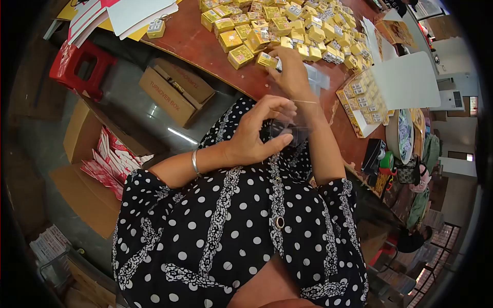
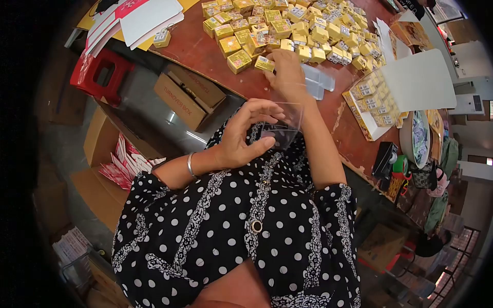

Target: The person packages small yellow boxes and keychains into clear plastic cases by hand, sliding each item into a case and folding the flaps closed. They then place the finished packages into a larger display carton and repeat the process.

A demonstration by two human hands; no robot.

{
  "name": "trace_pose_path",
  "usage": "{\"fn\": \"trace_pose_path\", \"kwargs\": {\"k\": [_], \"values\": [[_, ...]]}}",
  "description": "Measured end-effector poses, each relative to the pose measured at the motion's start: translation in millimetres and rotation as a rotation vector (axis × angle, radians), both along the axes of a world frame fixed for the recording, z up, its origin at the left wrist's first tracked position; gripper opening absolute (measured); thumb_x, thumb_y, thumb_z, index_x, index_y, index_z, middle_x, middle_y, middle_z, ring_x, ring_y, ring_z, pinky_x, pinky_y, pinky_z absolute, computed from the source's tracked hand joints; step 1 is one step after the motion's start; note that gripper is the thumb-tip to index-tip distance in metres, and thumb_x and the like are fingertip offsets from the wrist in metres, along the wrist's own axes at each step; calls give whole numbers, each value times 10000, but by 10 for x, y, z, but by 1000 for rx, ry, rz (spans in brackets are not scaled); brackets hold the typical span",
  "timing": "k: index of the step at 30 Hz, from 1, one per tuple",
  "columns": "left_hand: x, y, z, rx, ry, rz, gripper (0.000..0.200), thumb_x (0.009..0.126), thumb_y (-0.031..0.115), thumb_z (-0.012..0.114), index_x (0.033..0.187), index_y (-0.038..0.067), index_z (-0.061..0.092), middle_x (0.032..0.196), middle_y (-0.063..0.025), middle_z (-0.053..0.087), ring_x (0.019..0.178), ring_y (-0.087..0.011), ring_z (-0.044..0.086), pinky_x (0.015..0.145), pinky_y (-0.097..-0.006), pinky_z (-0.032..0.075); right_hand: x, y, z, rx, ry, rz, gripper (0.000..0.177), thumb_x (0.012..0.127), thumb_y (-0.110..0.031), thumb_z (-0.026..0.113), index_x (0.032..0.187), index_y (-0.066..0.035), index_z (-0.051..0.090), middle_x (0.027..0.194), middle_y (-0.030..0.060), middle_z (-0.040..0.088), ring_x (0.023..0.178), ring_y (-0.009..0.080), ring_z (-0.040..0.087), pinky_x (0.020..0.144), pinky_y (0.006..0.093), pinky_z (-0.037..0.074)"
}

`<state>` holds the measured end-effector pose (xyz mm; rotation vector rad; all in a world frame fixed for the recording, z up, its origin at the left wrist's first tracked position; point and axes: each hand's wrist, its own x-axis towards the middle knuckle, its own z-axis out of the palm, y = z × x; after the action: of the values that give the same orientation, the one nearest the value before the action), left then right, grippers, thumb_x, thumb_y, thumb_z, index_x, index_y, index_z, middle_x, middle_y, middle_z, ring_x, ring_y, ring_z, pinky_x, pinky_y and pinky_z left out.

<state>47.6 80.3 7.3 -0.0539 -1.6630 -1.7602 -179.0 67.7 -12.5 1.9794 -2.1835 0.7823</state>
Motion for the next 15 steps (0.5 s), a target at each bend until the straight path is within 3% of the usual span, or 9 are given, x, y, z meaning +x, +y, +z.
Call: {"fn": "trace_pose_path", "kwargs": {"k": [2, 4, 7, 11, 13, 15], "values": [[28, -201, -3, -3, 47, 125, 532, 890, 80, 720, 1350, -21, 474, 1242, -126, 581, 1163, -212, 627, 988, -349, 531, 81, 117, 65, 11, 10, 44, 423, 794, -78, 774, 1184, -57, 613, 1176, 146, 646, 1183, 365, 560, 996, 449, 472], [31, -401, -14, 199, 78, 202, 515, 913, 82, 713, 1354, -26, 470, 1270, -128, 585, 1170, -208, 620, 998, -344, 524, 213, 249, 26, 10, 27, 70, 404, 801, -27, 753, 1175, -56, 600, 1073, 151, 638, 1121, 374, 581, 918, 453, 500], [25, -698, -45, 317, 17, 299, 519, 935, 80, 722, 1368, -45, 465, 1284, -132, 597, 1162, -198, 630, 1004, -319, 522, 238, 337, -61, 4, -116, 50, 414, 790, -42, 775, 1168, -58, 608, 1101, 158, 640, 1061, 374, 598, 898, 438, 512], [36, -742, 27, 282, -99, 264, 519, 948, 31, 697, 1403, -55, 462, 1325, -168, 604, 1204, -226, 625, 1029, -341, 528, 185, 460, 116, -81, -160, 31, 405, 800, -51, 787, 1167, -60, 617, 1135, 120, 658, 1029, 321, 631, 896, 400, 521], [4, -704, 50, 204, -125, 202, 574, 904, 16, 756, 1406, -57, 488, 1320, -169, 621, 1207, -223, 633, 1019, -328, 539, 298, 701, 517, -299, -463, -125, 349, 828, -32, 788, 1139, -45, 631, 1179, 82, 668, 1057, 227, 646, 912, 347, 513], [-36, -656, 66, 196, -186, 148, 604, 873, 22, 793, 1401, -57, 510, 1311, -164, 638, 1201, -215, 639, 1018, -330, 543, 294, 934, 723, -527, -771, -39, 293, 852, 0, 773, 1110, -31, 639, 1218, 70, 656, 1099, 156, 627, 926, 317, 504]]}}
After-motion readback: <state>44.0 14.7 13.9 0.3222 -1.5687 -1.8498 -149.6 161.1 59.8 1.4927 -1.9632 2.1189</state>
